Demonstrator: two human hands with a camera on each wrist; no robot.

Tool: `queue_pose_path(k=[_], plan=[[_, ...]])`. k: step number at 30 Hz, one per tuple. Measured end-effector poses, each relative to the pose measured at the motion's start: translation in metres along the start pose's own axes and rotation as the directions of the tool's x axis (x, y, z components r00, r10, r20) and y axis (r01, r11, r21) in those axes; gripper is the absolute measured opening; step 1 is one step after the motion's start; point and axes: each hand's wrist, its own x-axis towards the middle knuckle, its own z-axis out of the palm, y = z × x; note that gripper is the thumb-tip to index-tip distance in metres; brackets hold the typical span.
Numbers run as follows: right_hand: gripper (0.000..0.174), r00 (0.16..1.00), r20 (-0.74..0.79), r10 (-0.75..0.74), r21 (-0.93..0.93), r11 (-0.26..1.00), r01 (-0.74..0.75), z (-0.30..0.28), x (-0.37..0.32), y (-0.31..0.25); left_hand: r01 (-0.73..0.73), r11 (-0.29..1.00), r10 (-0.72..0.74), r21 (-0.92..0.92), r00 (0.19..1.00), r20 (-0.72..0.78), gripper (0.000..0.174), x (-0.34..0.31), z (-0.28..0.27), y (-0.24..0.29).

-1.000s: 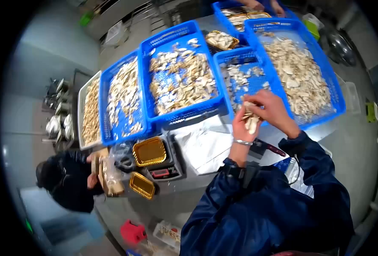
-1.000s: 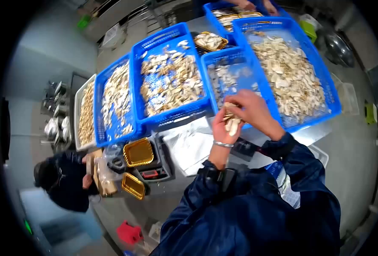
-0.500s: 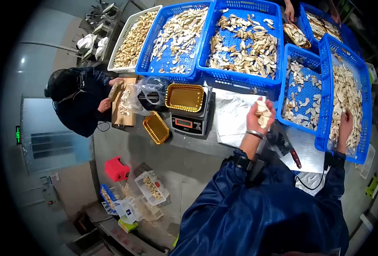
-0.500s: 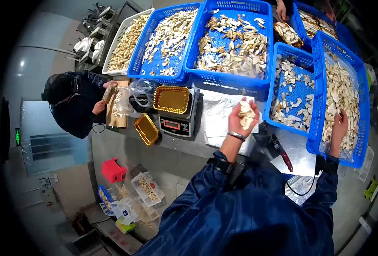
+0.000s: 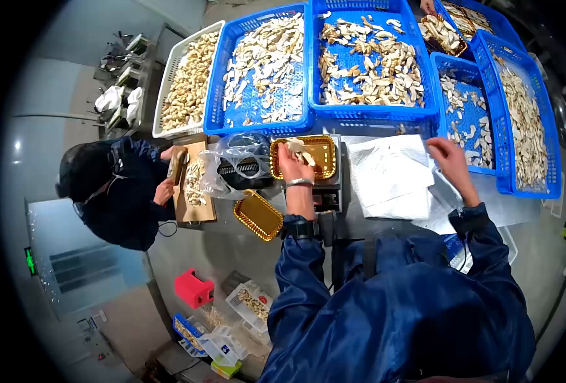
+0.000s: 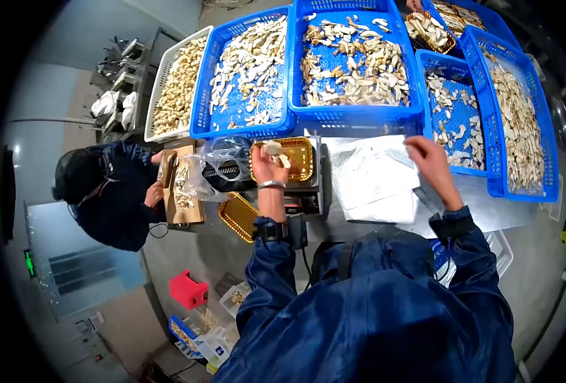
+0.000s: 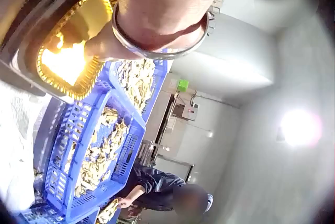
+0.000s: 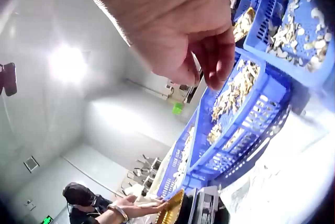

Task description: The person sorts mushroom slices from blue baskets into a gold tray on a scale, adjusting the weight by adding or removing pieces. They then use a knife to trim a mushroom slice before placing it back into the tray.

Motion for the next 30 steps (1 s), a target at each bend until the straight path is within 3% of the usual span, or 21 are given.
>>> queue_pose_path(k=[1,2,3,5,7,11,14,15,17,19,21,23,25,27,30], plan=[[0.014,0.999,0.039,-0.011,-0.029,1.0,0.012,0.02,-0.002,-0.011,0.067,0.993,-0.046,0.102,0.98,-0.195,0.043,-0.007,-0.004,0.001],[0.015,0.995,0.094,0.011,-0.017,1.0,-0.009,0.036,-0.002,-0.022,0.053,0.967,0.002,0.249,0.977,-0.215,0.047,-0.021,-0.004,0.013],[0.015,0.991,0.082,-0.107,-0.07,0.991,0.113,0.052,-0.002,-0.028,0.042,0.917,0.051,0.396,0.973,-0.224,0.052,-0.03,-0.012,0.022],[0.015,0.989,0.095,-0.114,-0.128,0.984,0.126,0.075,0.0,-0.047,-0.035,0.941,0.118,0.337,0.966,-0.229,0.045,-0.041,-0.032,0.038],[0.014,0.992,0.106,-0.068,-0.112,0.99,0.08,0.094,0.001,-0.069,-0.034,0.958,0.089,0.285,0.979,-0.184,0.038,-0.046,-0.043,0.05],[0.015,0.977,0.185,-0.108,-0.141,0.981,0.135,0.126,0.008,-0.085,-0.034,0.92,0.089,0.39,0.988,-0.124,0.026,-0.049,-0.061,0.06],[0.016,0.943,0.265,-0.203,-0.117,0.964,0.24,0.148,0.019,-0.098,-0.032,0.937,0.051,0.348,0.998,-0.045,0.021,-0.053,-0.067,0.073],[0.016,0.926,0.295,-0.237,-0.095,0.957,0.275,0.157,0.022,-0.103,-0.044,0.935,0.047,0.353,0.999,-0.002,0.024,-0.052,-0.079,0.074],[0.017,0.912,0.392,-0.119,-0.207,0.955,0.213,0.18,0.033,-0.109,-0.054,0.949,0.003,0.311,0.987,0.161,0.031,-0.062,-0.104,0.08],[0.018,0.858,0.502,-0.106,-0.178,0.959,0.222,0.208,0.046,-0.116,0.029,0.98,0.021,0.198,0.969,-0.245,0.035,-0.087,-0.117,0.102],[0.018,0.851,0.458,-0.257,-0.18,0.911,0.372,0.236,0.052,-0.103,-0.12,0.987,0.079,-0.109,0.944,-0.32,0.035,-0.1,-0.18,0.132],[0.021,0.876,0.481,-0.04,-0.387,0.886,0.253,0.252,0.052,-0.129,-0.287,0.937,0.173,-0.2,0.877,-0.449,0.04,-0.126,-0.212,0.171],[0.03,0.875,0.47,-0.113,-0.495,0.787,0.368,0.269,0.052,-0.132,-0.395,0.919,0.339,-0.006,0.797,-0.501,0.043,-0.146,-0.214,0.187],[0.033,0.856,0.469,-0.217,-0.52,0.716,0.466,0.284,0.053,-0.118,-0.291,0.957,0.237,-0.022,0.819,-0.522,0.038,-0.158,-0.209,0.179],[0.029,0.836,0.523,-0.165,-0.574,0.657,0.489,0.292,0.055,-0.115,-0.12,0.988,0.151,0.094,0.854,-0.498,0.029,-0.155,-0.197,0.135]])
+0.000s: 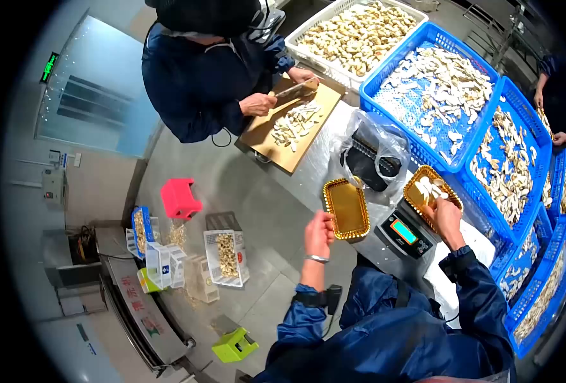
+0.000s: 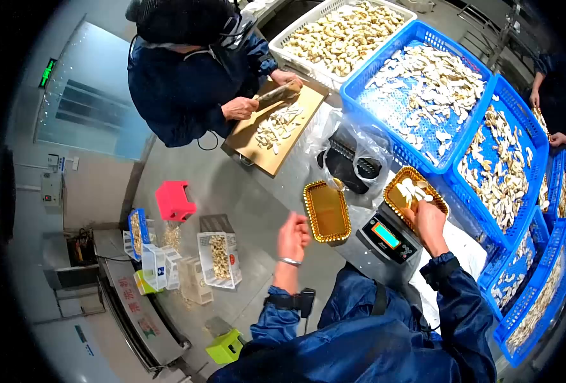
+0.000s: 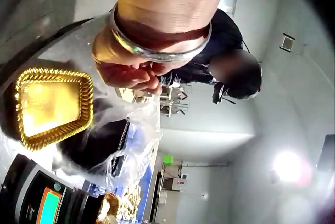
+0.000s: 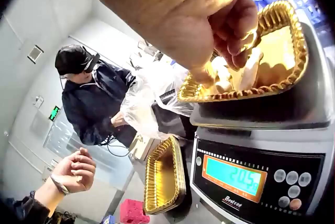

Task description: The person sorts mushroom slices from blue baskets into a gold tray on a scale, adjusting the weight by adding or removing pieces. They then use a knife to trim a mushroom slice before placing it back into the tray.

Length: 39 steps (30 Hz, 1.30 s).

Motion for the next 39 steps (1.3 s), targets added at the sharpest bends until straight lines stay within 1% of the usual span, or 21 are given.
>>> queue_pose_path(k=[3,4,5,7,8,9,10,11,12,15,19,22,25,28,29,31,32,33,35,37,39], plan=[[0.025,1.0,0.029,-0.009,0.087,0.996,0.007,0.001,-0.006,0.008,0.014,0.976,-0.044,0.218,0.99,0.137,0.026,-0.007,0.027,-0.044],[0.019,0.999,-0.023,-0.034,0.147,0.988,0.037,0.001,-0.007,0.011,0.014,0.969,-0.065,0.247,0.978,0.199,0.026,-0.005,0.036,-0.054],[0.018,0.998,0.052,0.038,0.121,0.992,-0.044,-0.005,-0.006,0.01,0.02,0.959,-0.099,0.282,0.958,0.271,0.025,-0.003,0.046,-0.061],[0.016,0.999,0.027,-0.028,0.159,0.987,0.023,-0.019,-0.009,0.018,-0.019,0.943,-0.112,0.332,0.923,0.369,0.026,0.006,0.064,-0.071],[0.015,0.998,0.046,-0.044,0.113,0.993,0.039,-0.013,-0.009,0.032,-0.018,0.947,-0.112,0.319,0.917,0.383,0.026,0.007,0.078,-0.067],[0.017,0.992,0.092,0.089,0.188,0.977,-0.105,-0.024,-0.011,0.026,-0.082,0.928,-0.088,0.364,0.9,0.428,0.025,0.015,0.085,-0.071],[0.018,0.996,-0.005,0.09,0.246,0.965,-0.086,-0.024,-0.013,0.033,-0.106,0.916,-0.078,0.387,0.9,0.43,0.023,0.016,0.096,-0.067],[0.019,0.994,0.004,0.108,0.212,0.972,-0.106,-0.025,-0.013,0.037,-0.176,0.899,-0.035,0.402,0.884,0.466,0.022,0.022,0.101,-0.063],[0.019,0.989,-0.009,0.147,0.227,0.964,-0.141,-0.028,-0.022,0.04,-0.141,0.905,-0.063,0.402,0.89,0.452,0.021,0.021,0.109,-0.058],[0.018,0.984,-0.055,0.17,0.257,0.955,-0.15,-0.035,-0.029,0.044,-0.2,0.84,-0.03,0.504,0.911,0.412,0.021,0.024,0.128,-0.051],[0.018,0.975,0.102,0.198,0.346,0.912,-0.221,-0.037,-0.031,0.034,-0.27,0.783,-0.036,0.561,0.88,0.474,0.021,0.031,0.14,-0.058],[0.019,0.99,0.063,0.126,0.348,0.927,-0.14,-0.022,-0.031,0.028,-0.33,0.723,-0.027,0.606,0.864,0.502,0.021,0.036,0.141,-0.069],[0.017,0.992,0.061,0.107,0.292,0.949,-0.12,-0.014,-0.025,0.017,-0.449,0.652,0.093,0.612,0.847,0.523,0.02,0.043,0.143,-0.074],[0.017,0.994,0.086,0.073,0.322,0.942,-0.097,-0.007,-0.024,0.02,-0.59,0.539,0.236,0.601,0.791,0.565,0.025,0.054,0.147,-0.079],[0.016,0.995,0.075,0.064,0.333,0.939,-0.086,-0.007,-0.024,0.023,-0.556,0.514,0.183,0.654,0.815,0.55,0.027,0.057,0.149,-0.077],[0.017,0.998,0.049,0.04,0.34,0.939,-0.055,-0.001,-0.023,0.031,-0.604,0.372,0.201,0.704,0.793,0.575,0.032,0.064,0.151,-0.081],[0.018,0.999,0.014,0.039,0.393,0.918,-0.041,0.006,-0.022,0.034,-0.686,0.287,0.279,0.669,0.728,0.627,0.032,0.068,0.153,-0.086],[0.02,0.999,-0.027,0.033,0.444,0.896,-0.017,0.006,-0.02,0.033,-0.663,0.264,0.246,0.701,0.749,0.616,0.032,0.067,0.156,-0.086],[0.022,0.996,-0.009,0.09,0.45,0.89,-0.076,-0.002,-0.021,0.032,-0.709,0.269,0.255,0.652,0.705,0.662,0.031,0.076,0.156,-0.099],[0.021,0.994,-0.053,0.095,0.435,0.898,-0.062,-0.004,-0.025,0.04,-0.689,0.141,0.158,0.711,0.724,0.671,0.029,0.063,0.161,-0.097],[0.021,0.983,-0.071,0.17,0.501,0.858,-0.113,-0.014,-0.034,0.055,-0.654,0.163,0.101,0.738,0.755,0.647,0.029,0.05,0.163,-0.095]])
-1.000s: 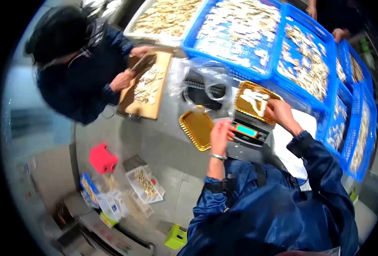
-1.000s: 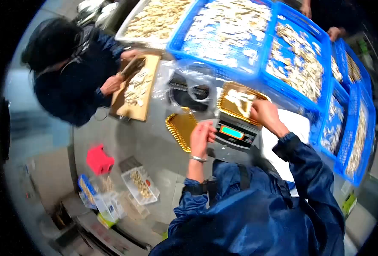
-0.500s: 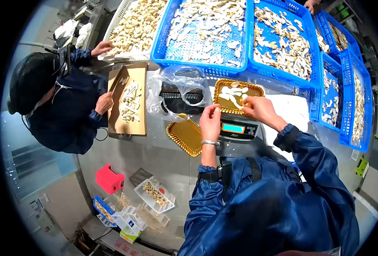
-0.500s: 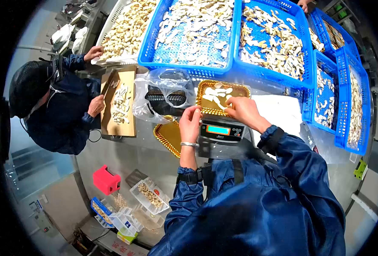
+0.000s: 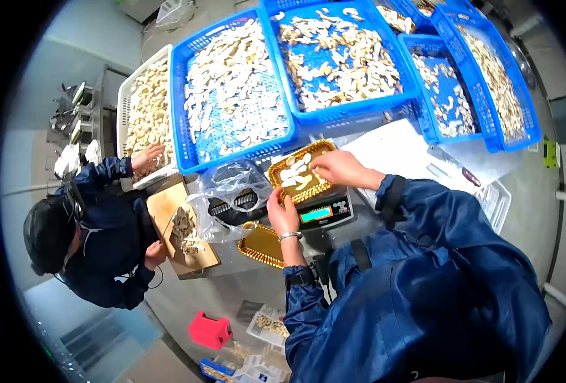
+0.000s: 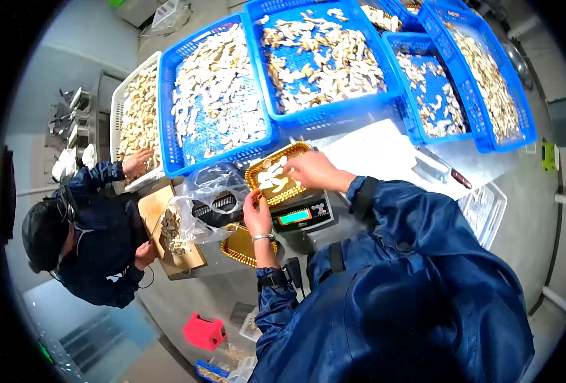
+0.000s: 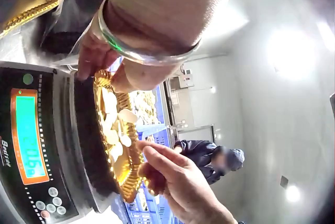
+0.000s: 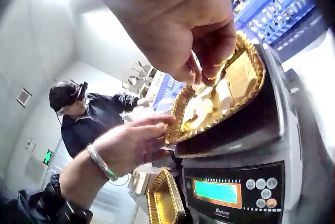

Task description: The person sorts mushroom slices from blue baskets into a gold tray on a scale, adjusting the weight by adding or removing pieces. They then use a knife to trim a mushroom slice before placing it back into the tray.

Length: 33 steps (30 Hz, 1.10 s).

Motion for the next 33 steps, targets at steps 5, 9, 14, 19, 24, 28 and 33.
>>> queue_pose_path(k=[5,9,14,19,24,28,33], plan=[[0.021,0.983,-0.084,0.165,0.029,0.986,-0.163,-0.038,-0.012,0.028,-0.298,0.894,0.346,0.335,0.934,-0.092,0.039,0.004,0.003,0.019],[0.023,0.995,-0.1,0.018,0.001,1.0,-0.018,-0.01,-0.004,0.02,-0.345,0.839,0.389,0.42,0.921,-0.021,0.045,0.021,0.025,0.05],[0.026,0.983,-0.124,-0.137,-0.042,0.99,0.132,0.018,0.014,0.003,-0.374,0.815,0.427,0.442,0.904,-0.022,0.03,0.025,0.033,0.04],[0.015,0.962,-0.142,-0.234,-0.191,0.96,0.205,0.027,0.015,0.016,-0.446,0.793,0.494,0.415,0.869,-0.01,0.012,0.024,0.023,0.028],[0.016,0.984,-0.105,-0.146,-0.295,0.949,0.11,0.018,0.006,0.014,-0.426,0.797,0.503,0.429,0.861,-0.079,0.029,0.027,0.026,0.039],[0.024,0.978,-0.122,-0.17,-0.187,0.971,0.146,0.024,0.009,0.003,-0.443,0.79,0.505,0.423,0.863,-0.039,0.036,0.03,0.032,0.046],[0.018,0.955,-0.132,-0.265,-0.252,0.941,0.226,0.024,0.008,0.013,-0.469,0.77,0.524,0.433,0.852,-0.008,0.025,0.026,0.032,0.033]])
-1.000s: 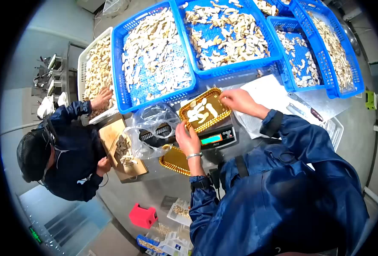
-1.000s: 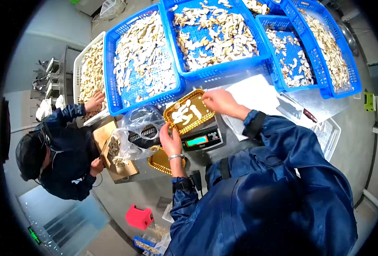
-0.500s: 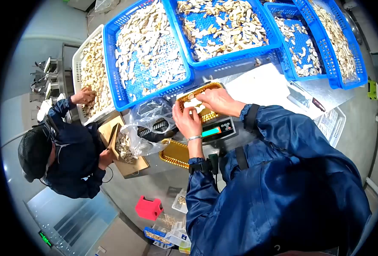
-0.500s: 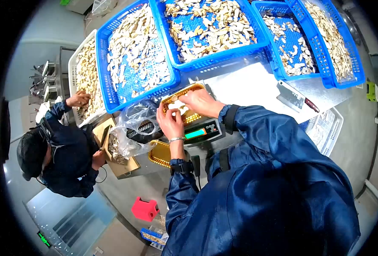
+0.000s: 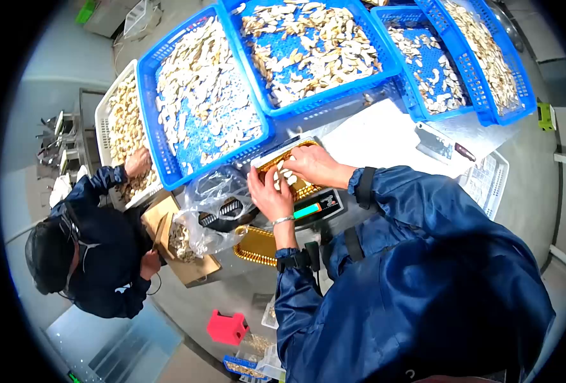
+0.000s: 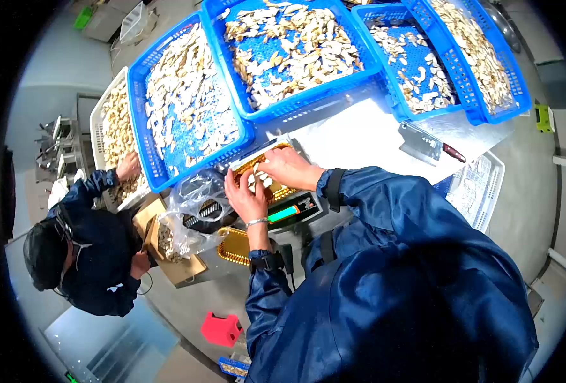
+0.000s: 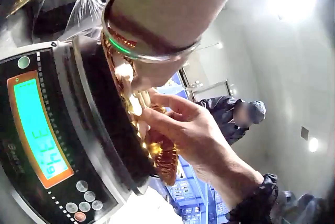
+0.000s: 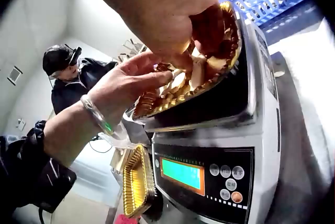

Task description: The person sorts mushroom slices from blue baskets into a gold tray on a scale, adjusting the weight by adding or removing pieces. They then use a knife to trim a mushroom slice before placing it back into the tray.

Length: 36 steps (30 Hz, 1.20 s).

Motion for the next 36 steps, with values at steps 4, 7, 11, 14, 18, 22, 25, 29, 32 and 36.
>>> queue_pose_path(k=[4,7,11,14,18,22,25,29,32,36], plan=[[0.017,1.0,0.016,0.007,0.148,0.989,-0.009,-0.016,-0.009,0.007,0.016,0.999,-0.016,-0.032,1.0,-0.014,0.022,-0.005,-0.001,-0.002],[0.017,0.989,0.024,0.146,0.221,0.964,-0.147,-0.05,-0.01,0.034,0.011,1.0,-0.011,-0.027,1.0,-0.009,0.023,-0.005,-0.004,0.0],[0.023,0.841,-0.029,0.54,0.212,0.826,-0.523,-0.104,-0.013,0.129,0.039,0.996,-0.042,-0.081,0.998,-0.045,0.026,-0.006,-0.011,0.0],[0.025,0.761,-0.083,0.644,0.082,0.765,-0.638,-0.129,-0.025,0.213,0.095,0.986,-0.107,-0.138,0.991,-0.082,0.026,-0.002,-0.027,0.018],[0.023,0.65,0.025,0.759,0.1,0.645,-0.757,-0.144,0.0,0.262,0.474,0.615,-0.383,-0.63,0.878,0.287,0.02,0.005,-0.031,0.052],[0.021,0.839,-0.147,0.524,-0.394,0.747,-0.535,-0.114,0.028,0.291,0.627,0.34,-0.123,-0.701,0.768,0.628,0.021,0.028,-0.02,0.098],[0.016,0.846,-0.109,0.523,-0.573,0.662,-0.483,-0.105,0.044,0.305,0.686,0.31,0.027,-0.659,0.686,0.727,0.021,0.05,-0.003,0.121],[0.01,0.881,-0.212,0.423,-0.475,0.743,-0.471,-0.12,0.037,0.307,0.755,0.196,0.035,-0.626,0.632,0.774,0.023,0.081,0.035,0.134],[0.017,0.815,-0.387,0.432,-0.319,0.766,-0.558,-0.146,0.026,0.28,0.827,0.047,-0.028,-0.56,0.561,0.827,0.032,0.106,0.074,0.147],[0.026,0.812,-0.001,0.583,0.27,0.782,-0.562,-0.165,0.02,0.221,0.815,-0.378,-0.057,-0.439,0.453,0.89,0.046,0.152,0.121,0.168]])
